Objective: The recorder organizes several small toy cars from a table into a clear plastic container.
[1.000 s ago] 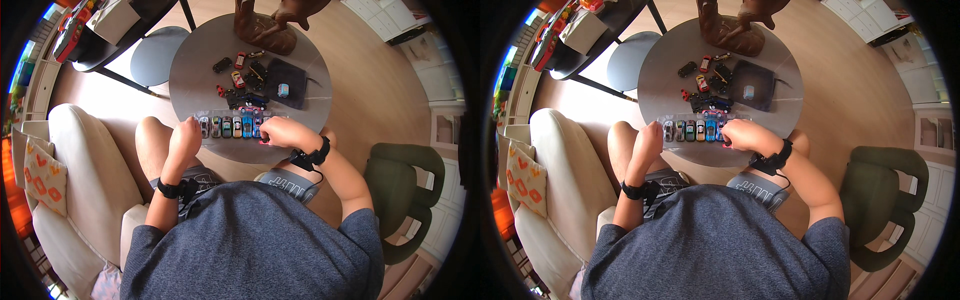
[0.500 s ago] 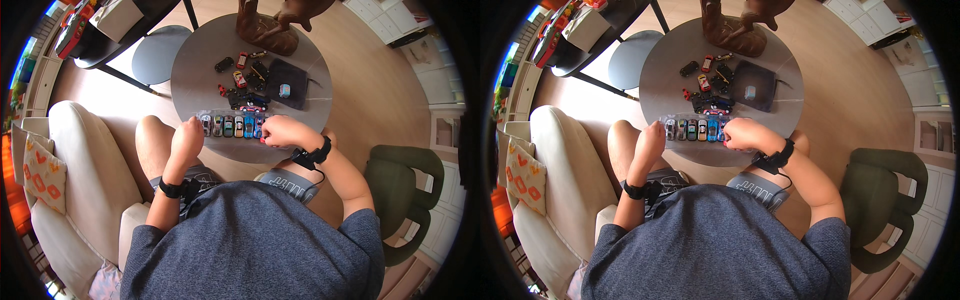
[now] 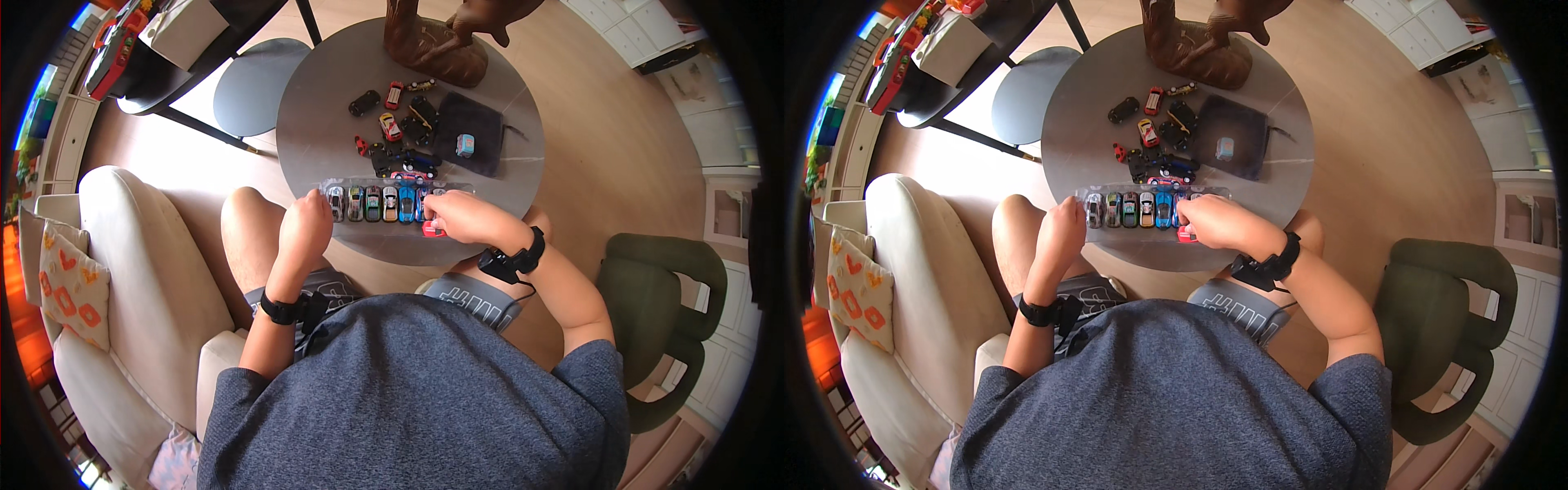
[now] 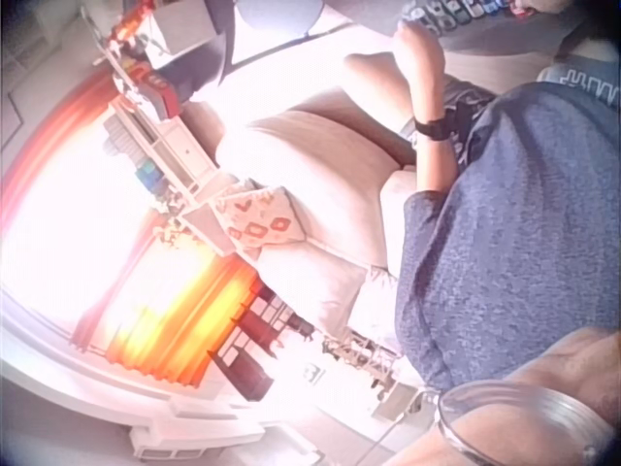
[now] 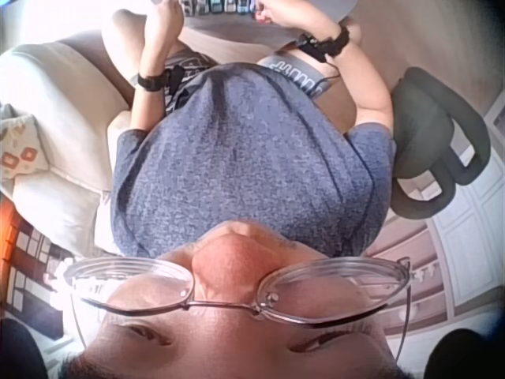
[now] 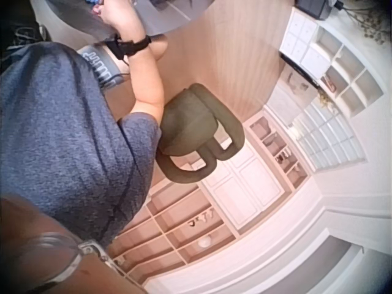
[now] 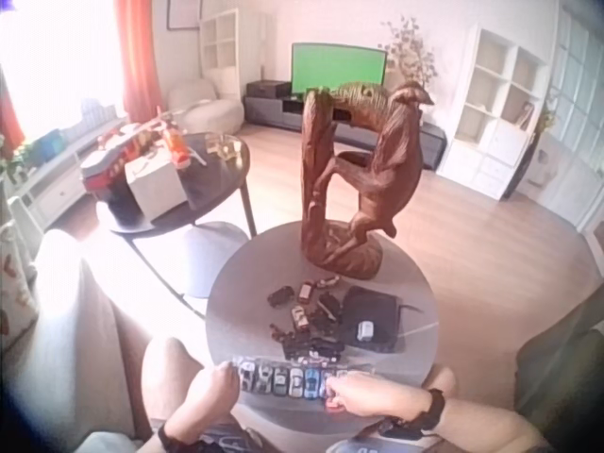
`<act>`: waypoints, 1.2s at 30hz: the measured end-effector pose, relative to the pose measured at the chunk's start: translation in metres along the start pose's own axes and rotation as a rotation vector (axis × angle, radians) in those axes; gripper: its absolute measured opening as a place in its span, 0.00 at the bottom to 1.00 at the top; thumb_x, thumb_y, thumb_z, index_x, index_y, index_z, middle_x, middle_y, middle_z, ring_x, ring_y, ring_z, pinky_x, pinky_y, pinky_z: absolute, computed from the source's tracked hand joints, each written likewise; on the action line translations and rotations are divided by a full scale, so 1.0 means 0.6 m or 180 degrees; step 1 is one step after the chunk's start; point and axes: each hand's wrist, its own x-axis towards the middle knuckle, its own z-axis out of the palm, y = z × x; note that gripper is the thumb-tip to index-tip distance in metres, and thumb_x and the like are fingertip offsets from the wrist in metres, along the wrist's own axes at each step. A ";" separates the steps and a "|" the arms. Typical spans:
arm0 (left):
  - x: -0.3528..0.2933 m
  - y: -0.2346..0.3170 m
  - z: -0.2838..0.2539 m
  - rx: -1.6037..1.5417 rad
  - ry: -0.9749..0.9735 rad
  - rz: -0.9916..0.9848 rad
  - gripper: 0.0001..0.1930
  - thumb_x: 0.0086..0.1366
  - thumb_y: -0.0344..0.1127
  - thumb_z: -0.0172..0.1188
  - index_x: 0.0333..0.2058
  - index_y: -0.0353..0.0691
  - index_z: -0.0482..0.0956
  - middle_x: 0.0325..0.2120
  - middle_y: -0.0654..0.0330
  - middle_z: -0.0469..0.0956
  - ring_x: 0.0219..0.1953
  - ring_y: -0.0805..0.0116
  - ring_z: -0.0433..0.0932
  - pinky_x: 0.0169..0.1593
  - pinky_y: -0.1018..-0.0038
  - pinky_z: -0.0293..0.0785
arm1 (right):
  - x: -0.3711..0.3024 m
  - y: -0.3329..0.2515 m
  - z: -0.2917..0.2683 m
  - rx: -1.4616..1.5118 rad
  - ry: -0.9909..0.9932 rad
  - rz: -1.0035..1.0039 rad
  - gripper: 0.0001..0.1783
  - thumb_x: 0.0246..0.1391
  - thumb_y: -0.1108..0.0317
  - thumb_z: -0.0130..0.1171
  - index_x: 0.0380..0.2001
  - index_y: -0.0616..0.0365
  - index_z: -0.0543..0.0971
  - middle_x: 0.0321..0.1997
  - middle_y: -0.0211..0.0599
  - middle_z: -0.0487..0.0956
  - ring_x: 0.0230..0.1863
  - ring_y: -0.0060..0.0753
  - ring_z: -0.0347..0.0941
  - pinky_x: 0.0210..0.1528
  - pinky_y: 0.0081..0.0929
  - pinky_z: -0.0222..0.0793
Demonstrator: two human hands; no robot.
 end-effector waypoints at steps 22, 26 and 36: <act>-0.003 0.002 0.006 0.0021 0.0053 -0.0019 0.14 0.72 0.35 0.50 0.30 0.31 0.75 0.26 0.37 0.80 0.32 0.36 0.81 0.37 0.48 0.78 | -0.016 0.007 0.017 -0.0552 0.0726 -0.0336 0.07 0.47 0.74 0.63 0.32 0.60 0.84 0.33 0.48 0.83 0.42 0.54 0.80 0.43 0.47 0.76; -0.001 0.001 0.007 0.0008 0.0075 0.0028 0.14 0.73 0.35 0.50 0.30 0.31 0.75 0.26 0.37 0.80 0.31 0.36 0.81 0.37 0.49 0.78 | -0.030 0.007 0.007 -0.1065 0.1068 -0.0620 0.04 0.45 0.73 0.64 0.27 0.59 0.81 0.30 0.47 0.82 0.39 0.52 0.80 0.40 0.47 0.76; -0.001 0.008 0.003 -0.0050 -0.0039 -0.0155 0.12 0.72 0.34 0.51 0.32 0.30 0.75 0.30 0.36 0.79 0.35 0.34 0.79 0.40 0.48 0.76 | -0.007 0.026 0.028 -0.1175 0.0819 -0.0751 0.04 0.47 0.72 0.62 0.25 0.59 0.77 0.26 0.47 0.80 0.33 0.54 0.80 0.34 0.48 0.75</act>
